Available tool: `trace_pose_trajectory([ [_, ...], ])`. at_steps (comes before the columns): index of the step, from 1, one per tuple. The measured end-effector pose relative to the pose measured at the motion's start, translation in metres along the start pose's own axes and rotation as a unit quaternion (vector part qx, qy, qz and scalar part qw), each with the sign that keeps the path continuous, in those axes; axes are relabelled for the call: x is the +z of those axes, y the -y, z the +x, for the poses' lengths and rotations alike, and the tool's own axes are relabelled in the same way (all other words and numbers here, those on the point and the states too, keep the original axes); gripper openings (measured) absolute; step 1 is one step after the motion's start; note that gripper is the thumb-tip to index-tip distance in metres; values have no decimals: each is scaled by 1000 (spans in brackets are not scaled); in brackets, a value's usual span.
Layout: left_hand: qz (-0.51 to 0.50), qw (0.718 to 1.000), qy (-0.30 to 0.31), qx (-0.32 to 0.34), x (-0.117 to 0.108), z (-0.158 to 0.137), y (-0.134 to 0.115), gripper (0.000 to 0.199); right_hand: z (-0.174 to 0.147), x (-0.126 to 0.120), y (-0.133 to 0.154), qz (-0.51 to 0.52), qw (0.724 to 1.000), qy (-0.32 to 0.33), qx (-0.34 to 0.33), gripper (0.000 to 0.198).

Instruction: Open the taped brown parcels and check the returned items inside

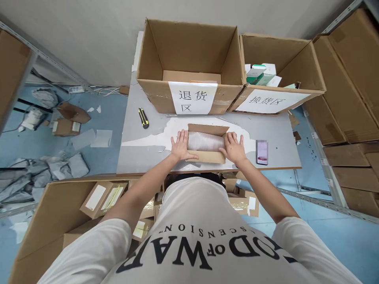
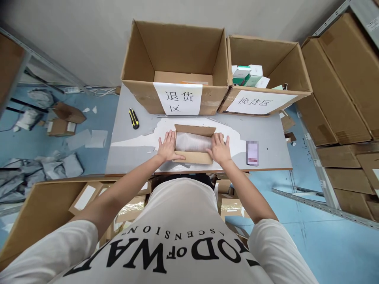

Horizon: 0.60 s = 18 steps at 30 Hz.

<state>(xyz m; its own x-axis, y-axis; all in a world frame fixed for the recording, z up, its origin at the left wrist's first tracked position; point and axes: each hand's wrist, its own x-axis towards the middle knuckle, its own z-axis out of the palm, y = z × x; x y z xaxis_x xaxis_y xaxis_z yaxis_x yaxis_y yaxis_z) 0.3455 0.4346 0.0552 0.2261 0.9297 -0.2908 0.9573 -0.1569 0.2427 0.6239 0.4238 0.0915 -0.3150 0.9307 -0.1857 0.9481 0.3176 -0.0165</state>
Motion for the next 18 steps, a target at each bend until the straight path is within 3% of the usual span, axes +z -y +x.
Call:
trace_pose_trajectory([
  [2,-5,1000,-8,-15,2,-3,-3,137,14,-12,19,10,1000,13,-19,51],
  [4,-12,999,-18,-25,4,-7,-6,135,36,-13,34,27,996,76,-27,44],
  [9,-49,997,-41,-37,11,-16,-11,135,93,22,38,25,973,228,-26,61],
  [14,-69,994,-48,-74,18,-22,-17,131,111,56,28,3,963,268,-24,89],
  [18,-75,990,-54,-104,21,-23,-21,122,115,65,36,-36,961,275,-9,89],
])
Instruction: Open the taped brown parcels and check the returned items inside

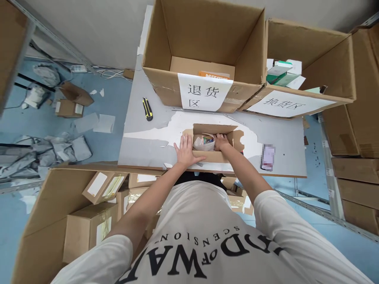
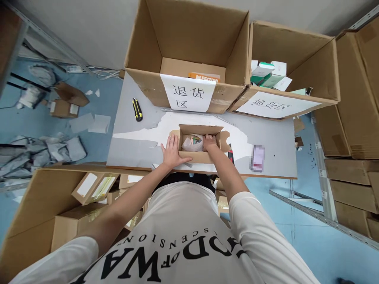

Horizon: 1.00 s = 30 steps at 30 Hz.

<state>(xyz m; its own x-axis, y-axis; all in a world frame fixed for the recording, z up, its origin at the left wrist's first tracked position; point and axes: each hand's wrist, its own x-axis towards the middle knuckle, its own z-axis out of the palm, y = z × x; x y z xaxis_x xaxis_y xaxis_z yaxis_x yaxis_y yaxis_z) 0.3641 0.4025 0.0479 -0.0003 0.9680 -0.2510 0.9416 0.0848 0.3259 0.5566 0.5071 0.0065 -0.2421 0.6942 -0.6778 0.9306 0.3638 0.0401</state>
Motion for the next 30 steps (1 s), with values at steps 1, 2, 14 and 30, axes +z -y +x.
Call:
trace_pose_trajectory([
  [1,-2,1000,0,-3,1,-1,0,122,1,1,3,-7,1000,-1,7,87],
  [2,-5,1000,0,-5,2,-3,-1,122,1,2,5,-14,1000,-3,11,84],
  [14,-17,999,3,-44,11,-10,-5,126,4,-11,3,-34,997,-2,-72,57],
  [30,-7,997,3,-76,-9,-3,-19,125,-75,-68,-31,48,988,-105,-104,29],
])
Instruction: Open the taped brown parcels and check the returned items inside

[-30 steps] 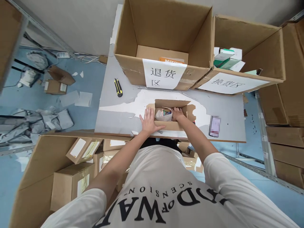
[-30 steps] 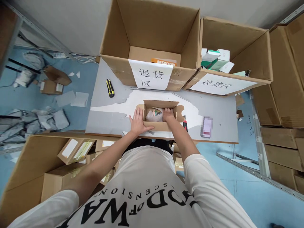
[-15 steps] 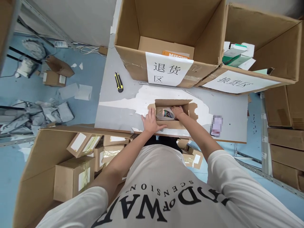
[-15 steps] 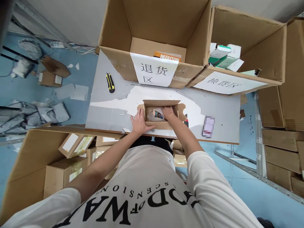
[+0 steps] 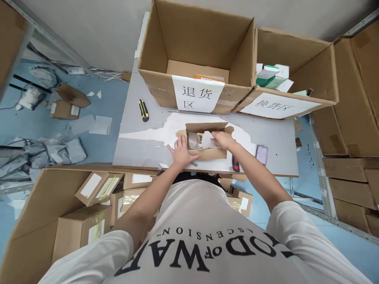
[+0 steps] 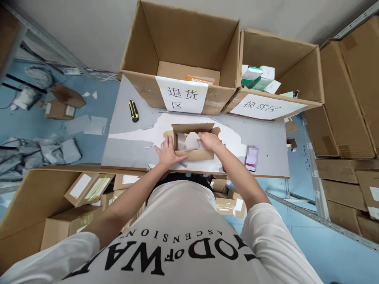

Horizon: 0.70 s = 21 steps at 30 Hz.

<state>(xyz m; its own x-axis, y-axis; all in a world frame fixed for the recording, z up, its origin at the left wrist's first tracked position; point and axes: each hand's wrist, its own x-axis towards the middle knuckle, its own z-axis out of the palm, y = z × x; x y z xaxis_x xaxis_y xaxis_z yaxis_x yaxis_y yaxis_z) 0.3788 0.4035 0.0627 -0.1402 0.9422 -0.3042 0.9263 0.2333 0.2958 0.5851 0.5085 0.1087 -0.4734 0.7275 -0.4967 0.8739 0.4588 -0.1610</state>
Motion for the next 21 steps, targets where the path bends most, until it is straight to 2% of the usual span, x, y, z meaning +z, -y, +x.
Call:
trace_pose_trajectory([
  [6,-27,1000,-10,10,-21,17,-10,123,-47,-68,-18,77,983,-146,-85,33],
  [9,-102,994,-28,4,-34,18,-10,103,-61,-86,-32,121,971,-187,-86,31],
  [11,-175,982,-71,10,-45,11,-12,84,-61,-87,-38,133,969,-194,-74,29],
  [12,-206,972,-107,30,-51,5,-14,78,-59,-85,-40,134,969,-193,-70,29],
  [14,-235,947,-186,112,-62,-9,-25,72,-54,-78,-41,136,970,-190,-67,29],
  [16,-208,928,-224,212,-69,-23,-41,77,-50,-72,-39,162,966,-186,-73,28],
  [19,-99,930,-173,310,-67,-31,-65,98,-52,-69,-34,309,935,-141,-96,26],
  [21,-26,925,-136,355,-59,-28,-74,97,-56,-68,-32,446,886,-69,-108,29],
])
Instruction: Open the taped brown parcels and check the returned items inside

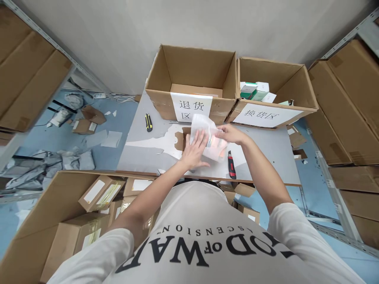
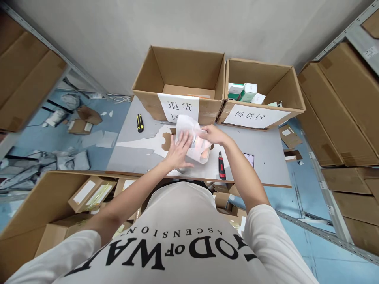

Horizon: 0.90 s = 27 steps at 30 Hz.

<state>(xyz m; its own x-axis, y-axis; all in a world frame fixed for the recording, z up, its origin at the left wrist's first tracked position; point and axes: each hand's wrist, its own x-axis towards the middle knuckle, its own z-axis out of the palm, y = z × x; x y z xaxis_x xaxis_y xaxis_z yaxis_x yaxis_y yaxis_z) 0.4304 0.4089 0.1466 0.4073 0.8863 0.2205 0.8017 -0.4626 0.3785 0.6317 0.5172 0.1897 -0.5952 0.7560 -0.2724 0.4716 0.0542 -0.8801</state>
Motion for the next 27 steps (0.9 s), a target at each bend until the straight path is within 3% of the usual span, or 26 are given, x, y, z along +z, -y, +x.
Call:
trace_pose_trajectory([
  [3,21,999,-9,34,17,3,8,68,-8,2,-2,156,986,49,41,33],
  [6,-24,996,-75,36,29,0,21,59,-19,5,-11,204,978,-1,51,42],
  [7,-45,994,-90,36,32,-2,24,58,-25,7,-14,197,978,-47,45,46],
  [9,-82,991,-105,25,35,-5,29,56,-41,11,-20,128,971,-201,10,48],
  [11,-110,989,-103,0,36,-7,31,56,-58,16,-22,-3,931,-360,-61,39],
  [12,-120,988,-99,-13,36,-8,32,56,-67,19,-21,-73,909,-397,-108,33],
  [14,-133,987,-86,-23,36,-8,34,56,-79,24,-16,-199,888,-360,-207,26],
  [17,-133,989,-70,1,37,-6,36,54,-82,29,-5,-331,874,-212,-286,25],
  [21,-124,990,-61,30,37,-5,40,50,-72,32,-2,-390,859,-177,-281,27],
  [27,-161,986,-11,37,20,-5,31,49,-74,31,-8,-405,869,-180,-220,29],
])
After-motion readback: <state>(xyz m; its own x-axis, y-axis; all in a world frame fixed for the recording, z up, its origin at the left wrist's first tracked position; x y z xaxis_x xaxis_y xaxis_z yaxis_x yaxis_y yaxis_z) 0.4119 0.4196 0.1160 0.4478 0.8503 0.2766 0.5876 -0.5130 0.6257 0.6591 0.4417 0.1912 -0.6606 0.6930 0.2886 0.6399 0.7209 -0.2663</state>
